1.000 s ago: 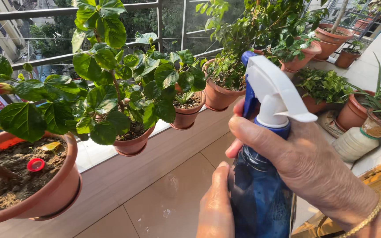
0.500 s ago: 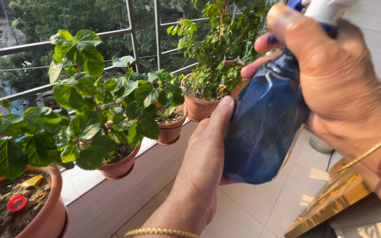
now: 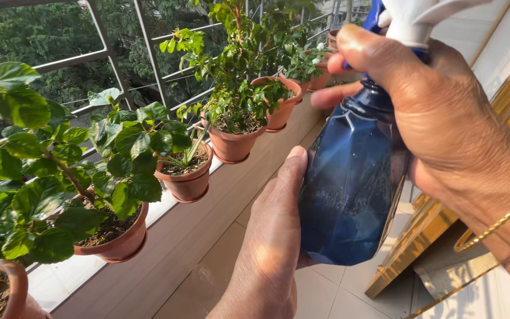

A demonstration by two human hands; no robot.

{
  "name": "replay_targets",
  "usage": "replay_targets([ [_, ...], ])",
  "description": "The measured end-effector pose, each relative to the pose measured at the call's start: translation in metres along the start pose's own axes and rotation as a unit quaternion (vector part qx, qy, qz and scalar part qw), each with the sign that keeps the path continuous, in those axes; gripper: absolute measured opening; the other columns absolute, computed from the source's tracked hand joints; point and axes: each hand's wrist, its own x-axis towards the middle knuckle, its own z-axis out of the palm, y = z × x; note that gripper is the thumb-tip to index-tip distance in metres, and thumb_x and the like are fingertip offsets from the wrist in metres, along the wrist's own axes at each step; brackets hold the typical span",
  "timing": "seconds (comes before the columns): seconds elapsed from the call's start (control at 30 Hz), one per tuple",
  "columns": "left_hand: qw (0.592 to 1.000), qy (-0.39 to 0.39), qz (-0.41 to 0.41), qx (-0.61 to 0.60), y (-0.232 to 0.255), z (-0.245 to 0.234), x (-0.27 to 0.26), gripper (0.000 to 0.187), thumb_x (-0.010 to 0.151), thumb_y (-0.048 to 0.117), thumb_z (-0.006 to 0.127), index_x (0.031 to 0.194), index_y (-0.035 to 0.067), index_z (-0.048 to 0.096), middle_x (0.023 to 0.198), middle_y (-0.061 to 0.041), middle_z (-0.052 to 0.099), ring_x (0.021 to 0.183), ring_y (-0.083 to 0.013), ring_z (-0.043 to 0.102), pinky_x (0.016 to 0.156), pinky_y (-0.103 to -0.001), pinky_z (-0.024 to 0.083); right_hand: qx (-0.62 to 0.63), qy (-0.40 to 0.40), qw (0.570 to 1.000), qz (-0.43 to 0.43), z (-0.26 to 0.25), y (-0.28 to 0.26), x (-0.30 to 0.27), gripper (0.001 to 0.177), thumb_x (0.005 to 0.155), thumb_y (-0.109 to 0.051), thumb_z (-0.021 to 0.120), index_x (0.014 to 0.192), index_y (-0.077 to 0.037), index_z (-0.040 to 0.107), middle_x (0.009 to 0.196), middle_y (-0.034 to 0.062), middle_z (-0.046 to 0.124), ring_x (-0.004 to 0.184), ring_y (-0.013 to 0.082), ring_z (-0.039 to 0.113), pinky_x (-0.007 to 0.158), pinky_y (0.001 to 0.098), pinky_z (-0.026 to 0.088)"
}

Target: The person uses a blue spray bottle to mist several potted plants arranged on a balcony ledge. They move along the row, spraying the leaves and soil of each plant in sequence.

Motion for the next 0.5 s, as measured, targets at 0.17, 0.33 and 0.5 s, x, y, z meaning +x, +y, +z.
replay_targets([
  [0.17, 0.999, 0.044, 0.013, -0.015, -0.008, 0.015, 0.007, 0.068, 0.085, 0.068, 0.054, 0.135, 0.023, 0.062, 0.125, -0.002, 0.069, 0.1, -0.0163, 0.073, 0.08, -0.043, 0.06, -0.018, 0.012, 1.0, 0.004, -0.013, 0.004, 0.004, 0.032, 0.093, -0.031, 0.069, 0.109, -0.003, 0.067, 0.095, 0.0071, 0.07, 0.081, 0.0222, 0.075, 0.073, 0.0354, 0.062],
  [0.33, 0.998, 0.061, -0.008, -0.013, -0.021, 0.015, 0.016, 0.075, 0.084, 0.068, 0.054, 0.138, 0.018, 0.065, 0.123, -0.004, 0.072, 0.1, -0.0206, 0.075, 0.075, -0.042, 0.06, 0.011, -0.004, 1.0, 0.02, -0.02, 0.015, 0.002, 0.031, 0.092, -0.031, 0.068, 0.109, -0.005, 0.068, 0.094, 0.0043, 0.071, 0.087, 0.0154, 0.073, 0.084, 0.0329, 0.06],
  [0.5, 0.997, 0.08, 0.017, -0.016, -0.037, 0.009, 0.025, 0.077, 0.083, 0.069, 0.058, 0.134, 0.012, 0.065, 0.119, -0.008, 0.076, 0.099, -0.0217, 0.075, 0.075, -0.042, 0.062, 0.004, 0.018, 1.0, 0.014, -0.021, 0.025, -0.007, 0.03, 0.094, -0.03, 0.068, 0.109, -0.004, 0.068, 0.093, 0.0068, 0.072, 0.086, 0.0153, 0.071, 0.085, 0.0327, 0.06],
])
